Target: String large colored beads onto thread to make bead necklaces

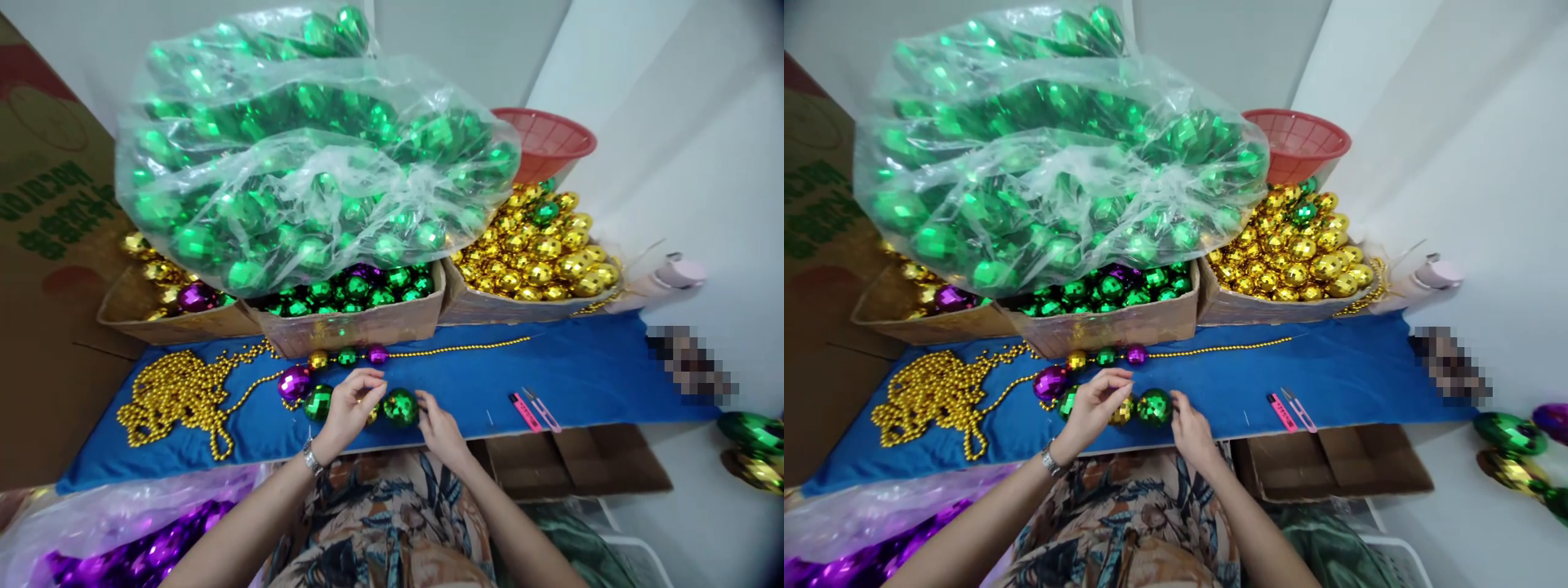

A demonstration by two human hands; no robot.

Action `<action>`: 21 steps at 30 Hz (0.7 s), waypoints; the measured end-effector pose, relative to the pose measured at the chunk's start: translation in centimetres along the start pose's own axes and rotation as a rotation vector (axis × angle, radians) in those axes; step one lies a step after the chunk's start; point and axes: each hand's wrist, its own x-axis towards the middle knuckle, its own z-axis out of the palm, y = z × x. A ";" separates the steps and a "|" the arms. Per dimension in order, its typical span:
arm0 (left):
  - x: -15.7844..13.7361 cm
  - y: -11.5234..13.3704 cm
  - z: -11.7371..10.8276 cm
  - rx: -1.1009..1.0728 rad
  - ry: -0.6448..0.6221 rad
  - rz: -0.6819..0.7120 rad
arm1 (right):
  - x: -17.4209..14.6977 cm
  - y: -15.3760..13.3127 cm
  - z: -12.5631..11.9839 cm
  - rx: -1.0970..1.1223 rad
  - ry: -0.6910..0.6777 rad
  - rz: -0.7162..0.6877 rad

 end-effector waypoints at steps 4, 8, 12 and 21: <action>0.3 2.8 0.4 0.085 -0.041 0.192 | 0.5 -2.2 -2.3 -0.038 0.142 -0.121; 0.6 5.6 0.7 0.075 -0.033 0.287 | 1.3 -5.7 -3.7 0.062 0.069 -0.340; 0.0 4.3 1.1 0.018 0.010 0.231 | 1.6 -6.0 -3.6 0.076 0.081 -0.335; -2.2 -3.6 2.7 0.989 -0.456 0.276 | 1.9 -5.8 -5.9 0.319 0.080 0.025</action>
